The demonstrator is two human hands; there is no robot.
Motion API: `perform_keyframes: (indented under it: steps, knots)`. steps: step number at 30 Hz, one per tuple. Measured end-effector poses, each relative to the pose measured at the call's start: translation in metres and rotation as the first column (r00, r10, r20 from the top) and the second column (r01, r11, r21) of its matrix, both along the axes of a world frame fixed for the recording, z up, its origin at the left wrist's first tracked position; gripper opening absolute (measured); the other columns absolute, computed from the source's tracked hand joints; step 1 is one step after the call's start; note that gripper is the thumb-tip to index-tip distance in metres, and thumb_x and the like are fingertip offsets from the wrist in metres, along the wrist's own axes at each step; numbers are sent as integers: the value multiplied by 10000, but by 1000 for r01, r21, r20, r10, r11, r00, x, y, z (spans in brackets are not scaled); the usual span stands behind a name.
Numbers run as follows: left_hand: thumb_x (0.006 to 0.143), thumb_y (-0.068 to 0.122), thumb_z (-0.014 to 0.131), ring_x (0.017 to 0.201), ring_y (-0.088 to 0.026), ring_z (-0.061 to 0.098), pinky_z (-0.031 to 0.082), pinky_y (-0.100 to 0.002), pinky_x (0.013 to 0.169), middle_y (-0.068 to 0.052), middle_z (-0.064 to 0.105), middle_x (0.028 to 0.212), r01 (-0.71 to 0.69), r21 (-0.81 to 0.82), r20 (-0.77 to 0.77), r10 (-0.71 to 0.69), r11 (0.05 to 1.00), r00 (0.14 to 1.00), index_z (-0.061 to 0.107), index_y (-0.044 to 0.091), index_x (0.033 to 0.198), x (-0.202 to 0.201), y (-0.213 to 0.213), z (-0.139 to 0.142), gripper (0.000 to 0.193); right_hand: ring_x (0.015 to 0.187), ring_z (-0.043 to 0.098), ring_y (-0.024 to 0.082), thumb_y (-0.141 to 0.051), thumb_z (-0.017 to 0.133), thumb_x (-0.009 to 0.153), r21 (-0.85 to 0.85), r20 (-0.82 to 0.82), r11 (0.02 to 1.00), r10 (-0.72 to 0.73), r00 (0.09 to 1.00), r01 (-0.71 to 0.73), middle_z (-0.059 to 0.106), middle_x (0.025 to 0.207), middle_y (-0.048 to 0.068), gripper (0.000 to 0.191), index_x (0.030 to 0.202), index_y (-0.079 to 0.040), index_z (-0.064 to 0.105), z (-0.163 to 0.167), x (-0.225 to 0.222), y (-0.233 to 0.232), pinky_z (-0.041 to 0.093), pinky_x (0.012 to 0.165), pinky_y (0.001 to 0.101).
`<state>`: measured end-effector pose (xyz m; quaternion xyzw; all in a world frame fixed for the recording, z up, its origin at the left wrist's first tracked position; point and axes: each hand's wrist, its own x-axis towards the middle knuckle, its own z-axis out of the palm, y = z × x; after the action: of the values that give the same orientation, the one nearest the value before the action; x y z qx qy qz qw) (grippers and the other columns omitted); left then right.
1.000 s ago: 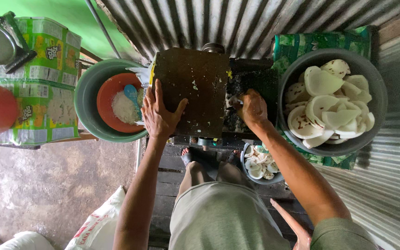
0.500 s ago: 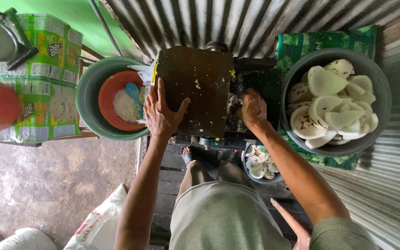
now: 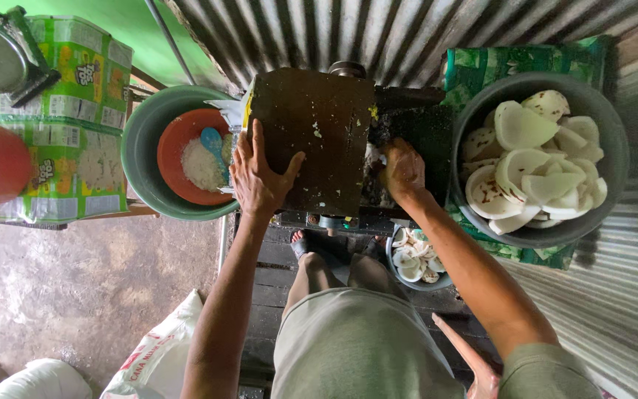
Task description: The person holds coconut halves against a rotating grater to shred the flesh, letting the grated coconut fall into a container, then places the grated coconut into a bowl and picks up the next coconut half from a large basin.
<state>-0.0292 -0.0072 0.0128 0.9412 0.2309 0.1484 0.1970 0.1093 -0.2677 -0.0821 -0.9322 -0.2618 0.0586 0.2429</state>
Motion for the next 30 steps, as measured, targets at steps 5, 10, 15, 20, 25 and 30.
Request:
perform_keyframes:
  steps: [5, 10, 15, 20, 25, 30]
  knots:
    - [846, 632, 787, 1333, -478, 490, 416, -558, 1050, -314, 471, 1485, -16, 0, -30, 16, 1000, 999, 344, 55, 1591, 1, 0, 0, 1040, 811, 697, 370, -86, 740, 845, 89, -41, 991, 104, 994, -100, 708, 908, 196, 122, 960, -76, 780, 7, 6, -16, 542, 699, 454]
    - [840, 637, 792, 1319, -478, 501, 422, -550, 1057, -314, 468, 1478, -11, 16, -9, 12, 1000, 1000, 349, 55, 1594, 1, 0, -1, 1050, 751, 728, 344, -139, 749, 904, 184, -126, 982, 71, 989, -47, 734, 866, 191, 89, 954, -81, 795, 16, 7, -21, 550, 660, 426]
    - [847, 634, 789, 1301, -471, 517, 431, -542, 1059, -297, 477, 1475, 0, 31, 10, 0, 1000, 1000, 351, 40, 1587, 0, 1, -3, 1045, 799, 754, 320, -141, 749, 861, 224, -142, 974, 48, 989, -15, 749, 911, 167, 135, 978, -92, 796, 23, 2, -17, 576, 696, 400]
    - [853, 637, 790, 1283, -471, 521, 434, -537, 1052, -298, 479, 1465, 14, 50, 19, -15, 999, 1000, 347, 22, 1582, 0, 2, -4, 1052, 836, 742, 351, -122, 765, 854, 159, -139, 987, 7, 990, 15, 743, 913, 186, 131, 972, -92, 812, 21, -1, -15, 575, 711, 424]
    - [851, 636, 795, 1303, -481, 514, 428, -543, 1053, -310, 472, 1472, -1, 58, 18, 0, 998, 1000, 352, 40, 1590, 0, 0, -5, 1048, 854, 742, 355, -113, 765, 838, 172, -84, 985, 44, 995, -29, 743, 935, 188, 134, 962, -82, 808, 13, 2, -16, 579, 734, 437]
    - [847, 619, 796, 1318, -484, 510, 431, -537, 1066, -317, 471, 1485, -1, 14, 5, 1, 1000, 1000, 348, 44, 1594, -1, 1, -3, 1045, 831, 734, 361, -124, 773, 861, 165, -99, 986, 18, 995, -2, 727, 903, 191, 95, 944, -83, 797, 3, 2, -17, 575, 723, 437]
